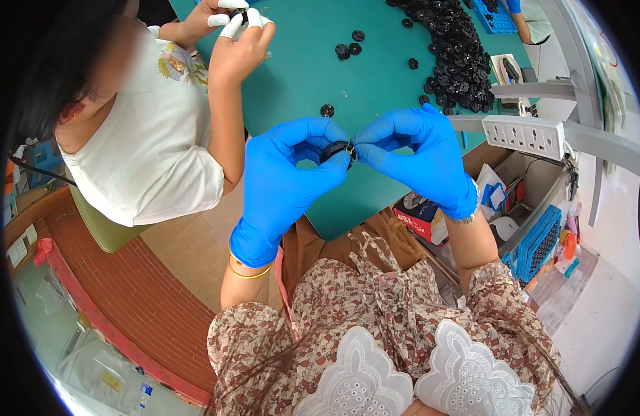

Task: The person assembles electronic components by inserting small pins into circular plastic bases by hand, stands up to place an assembled piece into a tray, and returns to insert pins into more bases.

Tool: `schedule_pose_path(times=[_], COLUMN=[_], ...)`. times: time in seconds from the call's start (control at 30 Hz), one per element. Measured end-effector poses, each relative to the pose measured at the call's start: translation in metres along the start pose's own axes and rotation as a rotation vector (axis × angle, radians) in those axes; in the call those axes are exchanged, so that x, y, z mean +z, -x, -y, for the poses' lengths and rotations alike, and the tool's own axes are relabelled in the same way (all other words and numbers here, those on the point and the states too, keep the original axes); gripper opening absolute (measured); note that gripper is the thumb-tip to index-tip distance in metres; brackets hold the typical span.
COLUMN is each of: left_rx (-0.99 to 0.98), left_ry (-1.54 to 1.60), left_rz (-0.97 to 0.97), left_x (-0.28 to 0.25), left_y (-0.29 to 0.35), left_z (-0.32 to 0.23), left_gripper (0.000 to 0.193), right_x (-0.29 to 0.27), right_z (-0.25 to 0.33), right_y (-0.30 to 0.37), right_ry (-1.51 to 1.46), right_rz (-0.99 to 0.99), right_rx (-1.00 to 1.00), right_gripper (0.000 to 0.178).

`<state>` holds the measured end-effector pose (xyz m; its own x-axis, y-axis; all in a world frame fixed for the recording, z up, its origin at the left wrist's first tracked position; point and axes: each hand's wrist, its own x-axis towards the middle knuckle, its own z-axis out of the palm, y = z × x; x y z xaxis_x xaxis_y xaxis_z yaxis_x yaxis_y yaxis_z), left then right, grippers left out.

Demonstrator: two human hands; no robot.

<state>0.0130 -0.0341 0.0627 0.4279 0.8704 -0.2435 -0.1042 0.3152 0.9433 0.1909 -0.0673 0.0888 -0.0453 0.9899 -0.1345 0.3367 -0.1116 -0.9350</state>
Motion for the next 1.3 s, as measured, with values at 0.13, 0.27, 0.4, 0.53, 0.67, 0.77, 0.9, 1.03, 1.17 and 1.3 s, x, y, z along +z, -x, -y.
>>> schedule_pose_path(times=[0.13,0.27,0.4,0.53,0.67,0.77,0.9,1.03,1.17,1.3], left_rx=[-0.024,0.036,0.098,0.080,0.172,0.233,0.228,0.218,0.242,0.297], left_ry=[0.014,0.032,0.054,0.052,-0.034,-0.096,-0.168,-0.159,-0.107,-0.197], left_rz=[0.016,0.024,0.025,0.031,0.064,0.109,0.210,0.242,0.230,0.309], left_x=[-0.002,-0.002,-0.003,-0.003,-0.003,-0.006,-0.012,-0.013,-0.012,-0.015], left_y=[0.001,0.002,0.003,0.004,0.005,0.005,0.003,0.002,0.002,0.000], left_z=[-0.001,0.000,-0.001,-0.003,-0.004,-0.005,-0.008,-0.008,-0.006,-0.006], left_gripper=[0.016,0.017,0.018,0.018,0.020,0.022,0.024,0.024,0.023,0.023], right_x=[-0.005,-0.010,-0.013,-0.013,-0.017,-0.019,-0.023,-0.025,-0.029,-0.032], right_z=[0.003,0.005,0.008,0.009,0.010,0.011,0.016,0.018,0.021,0.016], right_y=[-0.004,-0.009,-0.010,-0.012,-0.011,-0.011,-0.011,-0.016,-0.020,-0.025], right_ry=[-0.043,-0.272,-0.372,-0.396,-0.371,-0.369,-0.326,-0.290,-0.301,-0.352], right_rz=[0.058,0.191,0.267,0.279,0.325,0.354,0.392,0.415,0.455,0.597], right_rx=[0.040,0.224,0.283,0.276,0.288,0.270,0.255,0.224,0.267,0.376], right_gripper=[0.011,0.015,0.018,0.018,0.019,0.019,0.017,0.016,0.016,0.021])
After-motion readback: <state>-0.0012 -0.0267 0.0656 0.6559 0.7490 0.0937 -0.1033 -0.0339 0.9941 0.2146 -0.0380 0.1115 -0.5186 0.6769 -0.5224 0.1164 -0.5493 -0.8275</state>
